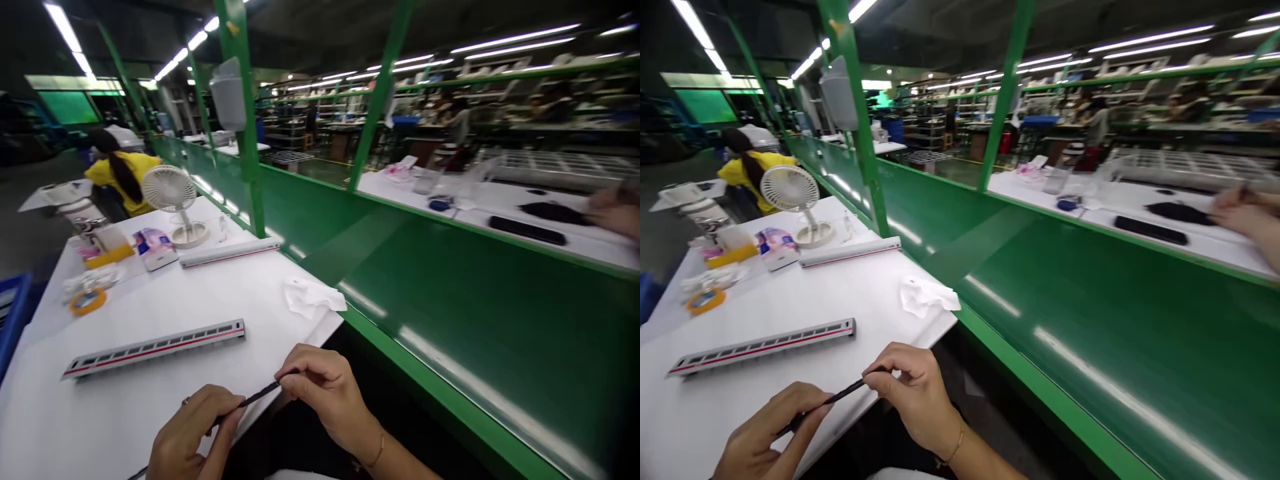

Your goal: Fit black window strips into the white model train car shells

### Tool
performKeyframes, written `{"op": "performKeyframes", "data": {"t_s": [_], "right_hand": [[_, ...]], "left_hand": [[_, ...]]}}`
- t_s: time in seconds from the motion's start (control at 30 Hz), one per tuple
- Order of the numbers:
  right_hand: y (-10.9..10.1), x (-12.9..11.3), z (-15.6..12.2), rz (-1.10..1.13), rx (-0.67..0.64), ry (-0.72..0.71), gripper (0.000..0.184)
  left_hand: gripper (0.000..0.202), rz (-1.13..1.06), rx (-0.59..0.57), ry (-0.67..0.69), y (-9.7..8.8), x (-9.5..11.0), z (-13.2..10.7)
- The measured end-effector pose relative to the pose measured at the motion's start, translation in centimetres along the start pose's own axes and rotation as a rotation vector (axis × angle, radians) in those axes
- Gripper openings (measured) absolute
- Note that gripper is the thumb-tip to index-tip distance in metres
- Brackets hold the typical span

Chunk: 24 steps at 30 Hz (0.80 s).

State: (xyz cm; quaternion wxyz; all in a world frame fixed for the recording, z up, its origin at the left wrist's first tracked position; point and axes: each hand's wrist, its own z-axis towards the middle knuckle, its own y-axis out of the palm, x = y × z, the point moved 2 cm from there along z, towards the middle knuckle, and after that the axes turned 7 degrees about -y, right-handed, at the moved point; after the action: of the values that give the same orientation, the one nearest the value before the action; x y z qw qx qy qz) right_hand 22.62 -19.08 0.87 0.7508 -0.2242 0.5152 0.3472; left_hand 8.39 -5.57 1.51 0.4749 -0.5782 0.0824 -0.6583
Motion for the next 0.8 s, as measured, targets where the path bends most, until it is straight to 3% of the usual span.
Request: {"op": "performKeyframes", "data": {"t_s": [0.23, 0.37, 0.53, 0.8], "right_hand": [[1.2, 0.2, 1.3, 0.066, -0.183, 0.026, 0.013], [1.2, 1.1, 1.7, 0.109, -0.176, 0.068, 0.012], [2.1, 2.3, 2.7, 0.162, -0.212, 0.097, 0.014], [2.7, 3.5, 4.2, 0.101, -0.293, 0.064, 0.009]], "left_hand": [[0.009, -0.026, -0.012, -0.097, -1.7, -0.8, -1.0], [0.01, -0.059, -0.01, -0.11, -1.9, -1.4, -1.1], [0.013, -0.084, -0.092, -0.155, -2.2, -2.4, -0.6], [0.016, 0.03, 0.009, -0.091, -2.6, -3.2, 0.1]]}}
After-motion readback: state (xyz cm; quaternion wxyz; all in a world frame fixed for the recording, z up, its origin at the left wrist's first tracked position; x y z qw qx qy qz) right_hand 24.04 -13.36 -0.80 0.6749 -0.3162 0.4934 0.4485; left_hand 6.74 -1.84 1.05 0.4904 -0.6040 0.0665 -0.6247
